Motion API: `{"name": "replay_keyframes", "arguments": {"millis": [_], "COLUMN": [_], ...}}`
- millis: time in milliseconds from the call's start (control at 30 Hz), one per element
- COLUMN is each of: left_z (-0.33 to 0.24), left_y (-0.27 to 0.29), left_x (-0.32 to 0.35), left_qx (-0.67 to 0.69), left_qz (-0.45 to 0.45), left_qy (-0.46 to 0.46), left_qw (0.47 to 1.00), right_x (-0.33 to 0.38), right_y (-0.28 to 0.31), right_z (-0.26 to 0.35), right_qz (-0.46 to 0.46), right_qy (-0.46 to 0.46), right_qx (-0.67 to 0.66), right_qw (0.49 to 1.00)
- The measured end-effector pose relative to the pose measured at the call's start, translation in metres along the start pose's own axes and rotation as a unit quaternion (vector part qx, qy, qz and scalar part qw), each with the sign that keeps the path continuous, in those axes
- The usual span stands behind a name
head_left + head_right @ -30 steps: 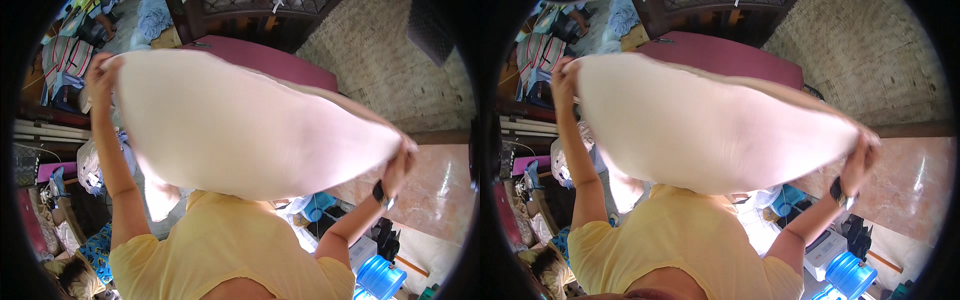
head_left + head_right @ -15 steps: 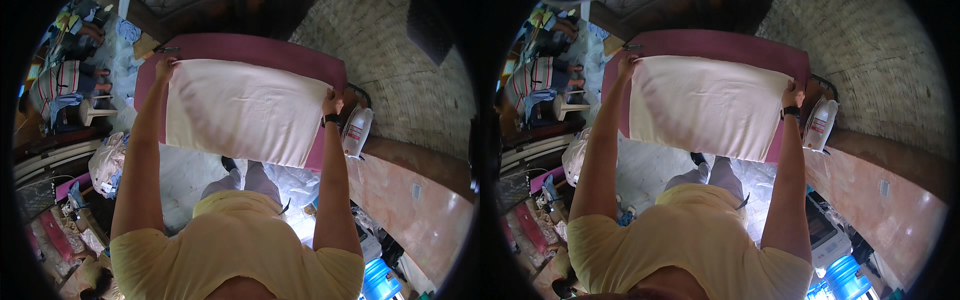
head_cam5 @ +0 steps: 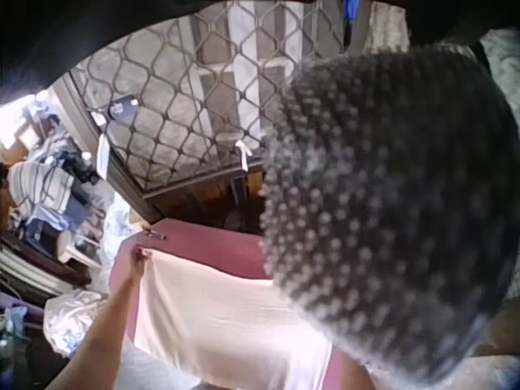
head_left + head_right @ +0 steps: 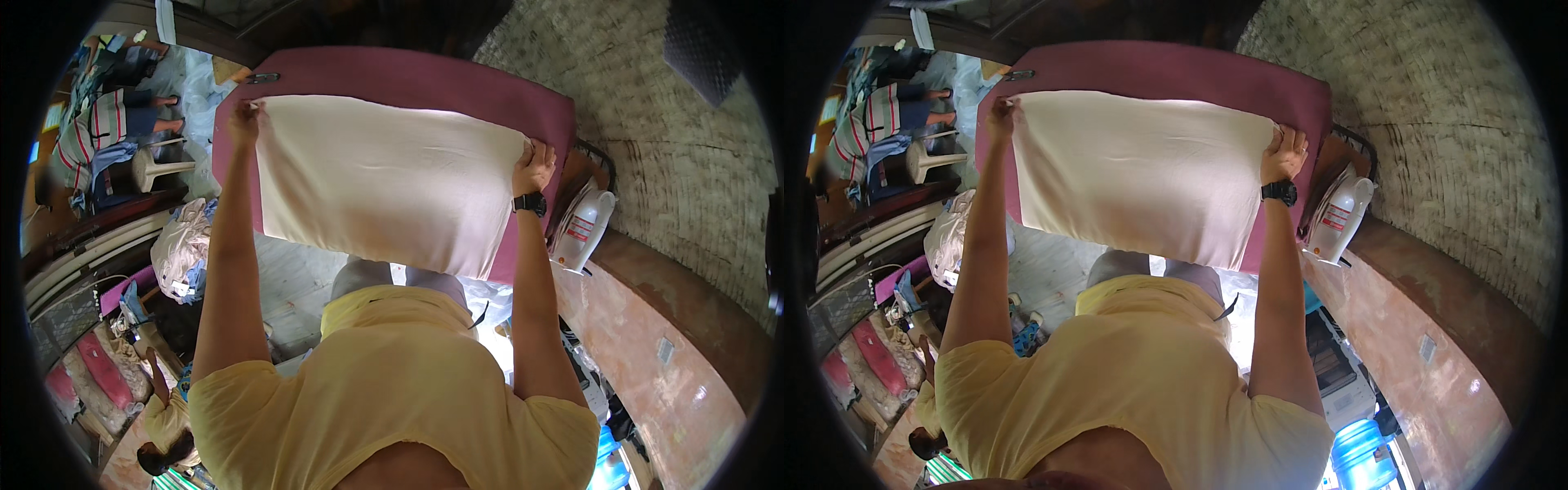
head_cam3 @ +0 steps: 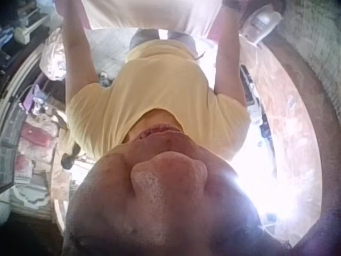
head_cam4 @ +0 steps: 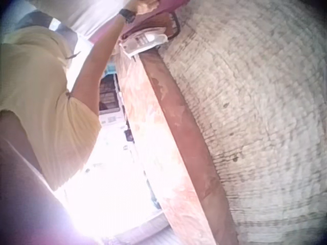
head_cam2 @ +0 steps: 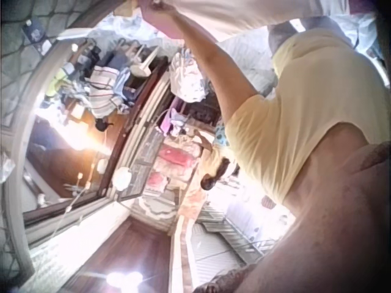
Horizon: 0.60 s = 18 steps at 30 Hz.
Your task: The person irons a shirt on an ironing board, flipping and adjusting the garment to reach different sections.
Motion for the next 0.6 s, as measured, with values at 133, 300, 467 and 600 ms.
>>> {"name": "replay_keyframes", "arguments": {"millis": [133,300,467,600], "left_z": [-0.035,-0.179,-0.31,-0.31], "left_y": [-0.025,-0.06,-0.093,-0.106], "left_x": [-0.002,0.021,0.061,0.07], "left_qx": [-0.174,-0.159,-0.036,-0.069], "left_qz": [-0.005,-0.037,0.248,0.283], "left_qy": [-0.035,-0.22,-0.324,-0.366], "left_qw": [0.984,0.962,0.912,0.884], "right_x": [0.001,0.002,-0.001,0.0], "right_y": [0.002,0.002,-0.007,-0.009], "right_z": [-0.01,-0.02,-0.007,-0.008], "right_qz": [-0.025,-0.04,-0.067,-0.071], "right_qy": [-0.011,-0.082,-0.113,-0.104], "right_qx": [0.032,0.063,0.083,0.11], "right_qw": [0.999,0.994,0.988,0.986]}}
Point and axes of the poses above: each hand's wrist, its own x-axis away from the middle knuckle, its own y-axis out of the back of the hand, z = x × y, the point moved 3 cm from there along -x, towards the middle knuckle, and after that the axes turned 12 degrees about -x, right-handed, at the moved point
